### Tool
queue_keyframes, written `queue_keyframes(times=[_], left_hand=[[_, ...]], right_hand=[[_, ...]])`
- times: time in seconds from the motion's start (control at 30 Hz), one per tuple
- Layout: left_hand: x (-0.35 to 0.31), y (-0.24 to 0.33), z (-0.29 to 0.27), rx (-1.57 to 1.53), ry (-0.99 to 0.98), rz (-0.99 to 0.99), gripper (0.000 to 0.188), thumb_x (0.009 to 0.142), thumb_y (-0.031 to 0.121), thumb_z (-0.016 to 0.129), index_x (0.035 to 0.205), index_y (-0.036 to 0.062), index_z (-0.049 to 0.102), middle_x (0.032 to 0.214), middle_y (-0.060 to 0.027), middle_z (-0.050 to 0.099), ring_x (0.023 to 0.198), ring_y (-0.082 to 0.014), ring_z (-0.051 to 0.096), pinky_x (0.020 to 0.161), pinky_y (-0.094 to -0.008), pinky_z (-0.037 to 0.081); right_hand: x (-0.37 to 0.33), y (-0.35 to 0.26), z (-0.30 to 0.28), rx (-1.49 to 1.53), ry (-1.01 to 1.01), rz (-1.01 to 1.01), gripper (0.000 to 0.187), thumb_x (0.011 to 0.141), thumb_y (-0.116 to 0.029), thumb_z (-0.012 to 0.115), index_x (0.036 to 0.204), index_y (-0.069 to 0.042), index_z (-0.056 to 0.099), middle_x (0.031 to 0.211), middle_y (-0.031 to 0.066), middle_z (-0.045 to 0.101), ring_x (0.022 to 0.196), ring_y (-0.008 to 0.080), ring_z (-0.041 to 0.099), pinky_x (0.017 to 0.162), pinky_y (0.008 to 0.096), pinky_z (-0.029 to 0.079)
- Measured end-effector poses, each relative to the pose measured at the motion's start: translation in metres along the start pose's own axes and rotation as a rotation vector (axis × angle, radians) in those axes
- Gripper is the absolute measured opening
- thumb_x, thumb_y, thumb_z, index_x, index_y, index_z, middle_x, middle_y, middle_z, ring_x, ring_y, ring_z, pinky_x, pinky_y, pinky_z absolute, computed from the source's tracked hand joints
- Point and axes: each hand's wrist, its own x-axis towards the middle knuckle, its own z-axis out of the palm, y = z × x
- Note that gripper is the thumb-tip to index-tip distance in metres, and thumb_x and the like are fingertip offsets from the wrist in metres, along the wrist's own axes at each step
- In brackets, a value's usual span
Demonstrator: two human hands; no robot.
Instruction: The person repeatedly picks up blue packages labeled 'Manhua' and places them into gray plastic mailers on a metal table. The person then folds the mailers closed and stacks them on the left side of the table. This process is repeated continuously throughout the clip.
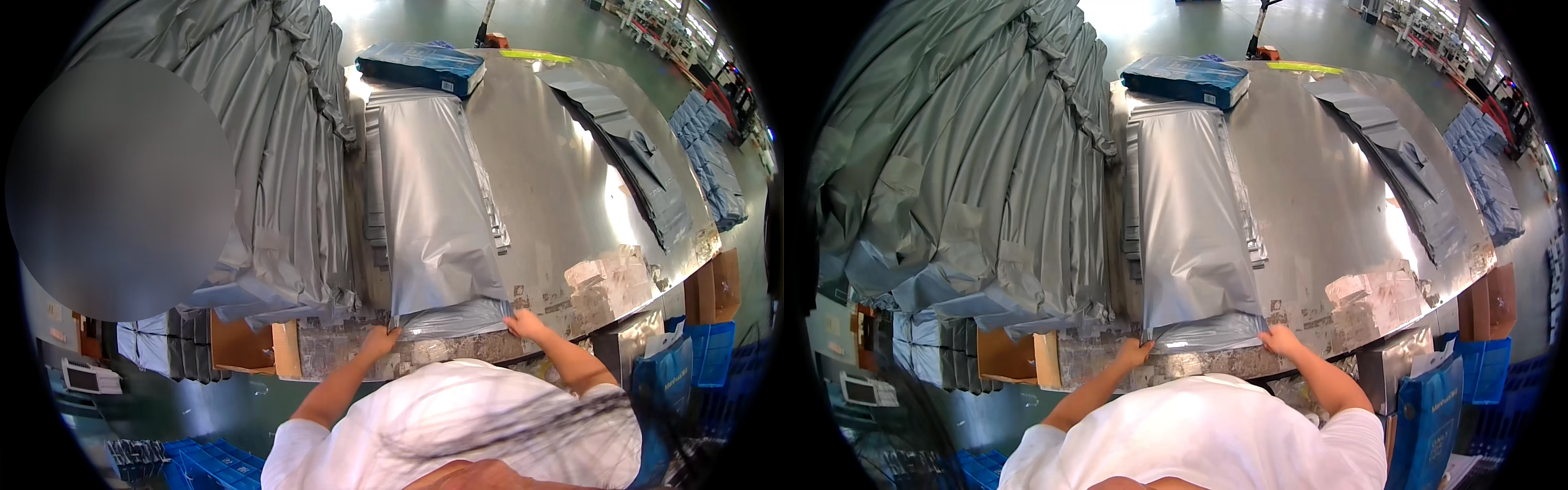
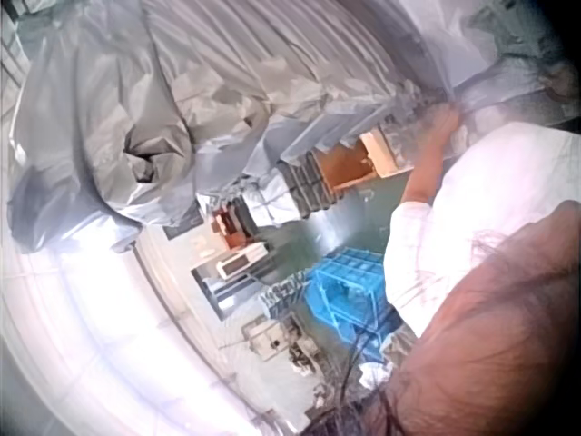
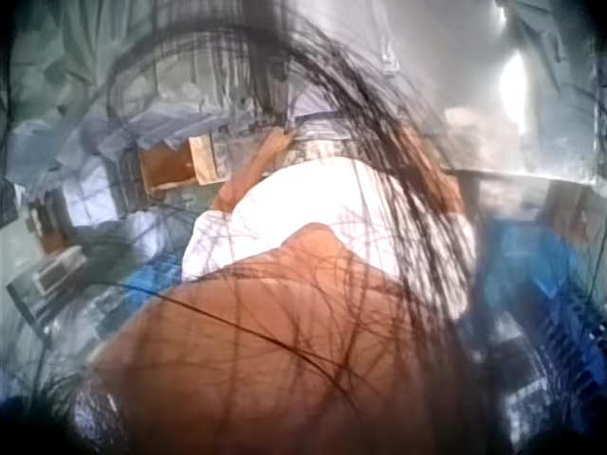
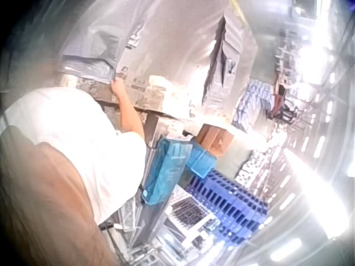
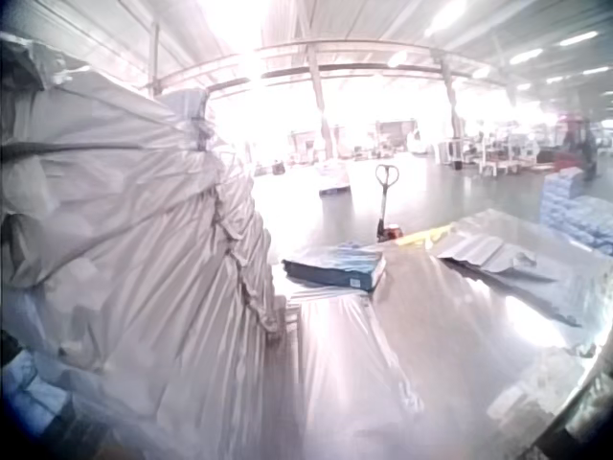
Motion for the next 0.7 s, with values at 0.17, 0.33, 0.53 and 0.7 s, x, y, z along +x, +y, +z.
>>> queue_keyframes(times=[0.17, 0.33, 0.53, 0.7], left_hand=[[-0.012, 0.004, 0.0, -0.259, 0.079, 0.005, 0.035, 0.072, 0.034, 0.066, 0.068, -0.0004, 0.06, 0.059, -0.0112, 0.059, 0.057, -0.0205, 0.058, 0.056, -0.0343, 0.045], [-0.021, -0.004, 0.001, -0.725, -0.058, -0.019, 0.023, 0.077, 0.019, 0.065, 0.065, 0.0015, 0.057, 0.06, -0.0054, 0.059, 0.053, -0.0095, 0.054, 0.048, -0.0228, 0.04], [-0.042, -0.004, 0.005, -0.849, -0.153, 0.049, 0.014, 0.081, 0.013, 0.059, 0.075, 0.0003, 0.059, 0.071, -0.0054, 0.062, 0.06, -0.0083, 0.055, 0.05, -0.0202, 0.04], [-0.038, -0.011, 0.011, -0.851, -0.155, 0.128, 0.013, 0.085, 0.011, 0.052, 0.079, 0.0019, 0.06, 0.069, -0.0025, 0.06, 0.058, -0.0079, 0.054, 0.051, -0.0202, 0.041]], right_hand=[[-0.055, -0.031, 0.024, -0.614, -0.1, -0.237, 0.031, 0.077, -0.029, 0.057, 0.057, -0.006, 0.057, 0.063, 0.0112, 0.06, 0.059, 0.0297, 0.058, 0.055, 0.0406, 0.045], [-0.01, -0.097, 0.039, -0.223, 0.446, -0.779, 0.022, 0.069, -0.022, 0.065, 0.078, -0.006, 0.053, 0.075, 0.0118, 0.053, 0.077, 0.0316, 0.052, 0.067, 0.0395, 0.043], [-0.013, -0.135, 0.095, 0.049, 0.279, -0.734, 0.017, 0.072, -0.017, 0.065, 0.08, -0.005, 0.057, 0.083, 0.0107, 0.053, 0.075, 0.0264, 0.054, 0.064, 0.0353, 0.044], [0.02, -0.192, 0.159, 0.548, 0.312, -0.625, 0.009, 0.08, -0.013, 0.059, 0.082, -0.004, 0.056, 0.075, 0.0029, 0.055, 0.067, 0.0148, 0.052, 0.058, 0.0269, 0.042]])
